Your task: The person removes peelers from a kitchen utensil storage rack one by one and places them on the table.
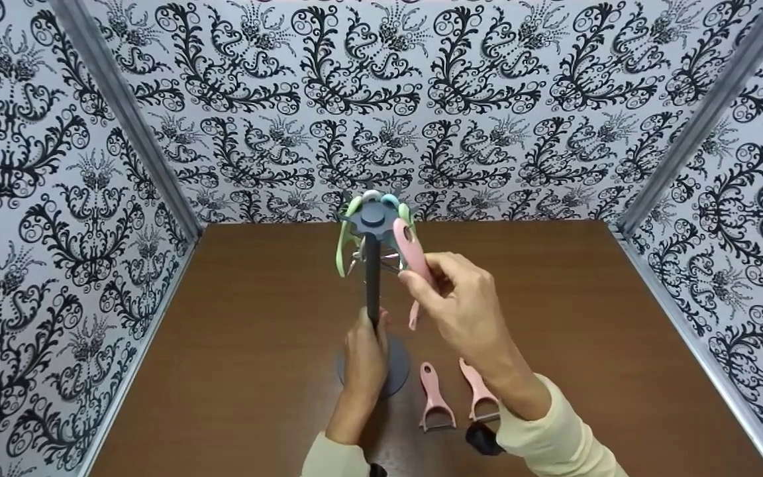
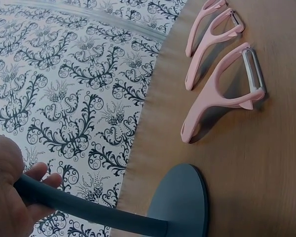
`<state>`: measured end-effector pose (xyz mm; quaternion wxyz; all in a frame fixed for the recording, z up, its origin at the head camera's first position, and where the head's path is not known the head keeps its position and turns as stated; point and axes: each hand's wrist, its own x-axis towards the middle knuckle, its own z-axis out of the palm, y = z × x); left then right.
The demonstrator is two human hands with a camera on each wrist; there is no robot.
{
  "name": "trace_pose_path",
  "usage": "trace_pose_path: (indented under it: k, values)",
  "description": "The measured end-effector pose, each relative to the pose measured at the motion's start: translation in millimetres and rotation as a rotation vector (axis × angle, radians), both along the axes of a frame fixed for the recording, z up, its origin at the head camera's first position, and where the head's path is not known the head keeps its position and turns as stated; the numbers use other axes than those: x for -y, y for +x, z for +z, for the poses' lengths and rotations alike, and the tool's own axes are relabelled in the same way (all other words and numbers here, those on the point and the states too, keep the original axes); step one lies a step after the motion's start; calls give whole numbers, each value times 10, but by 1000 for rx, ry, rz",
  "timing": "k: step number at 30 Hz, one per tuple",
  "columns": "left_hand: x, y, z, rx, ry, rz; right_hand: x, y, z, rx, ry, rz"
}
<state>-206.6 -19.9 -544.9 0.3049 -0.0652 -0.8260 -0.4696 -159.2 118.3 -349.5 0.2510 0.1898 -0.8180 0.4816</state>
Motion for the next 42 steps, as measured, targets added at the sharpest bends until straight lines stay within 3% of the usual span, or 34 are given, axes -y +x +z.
trace_pose_path:
  k: [13, 26, 42]
  values:
    - [-2, -23, 12, -15, 9, -35, -127, 21, 130, -90, 145, -81]
    - [-7, -40, 18, -19, 30, -29, -226, 24, 135, -119, 109, -105]
    - [34, -39, -3, 17, 16, -40, -644, -16, 13, -22, 74, -167]
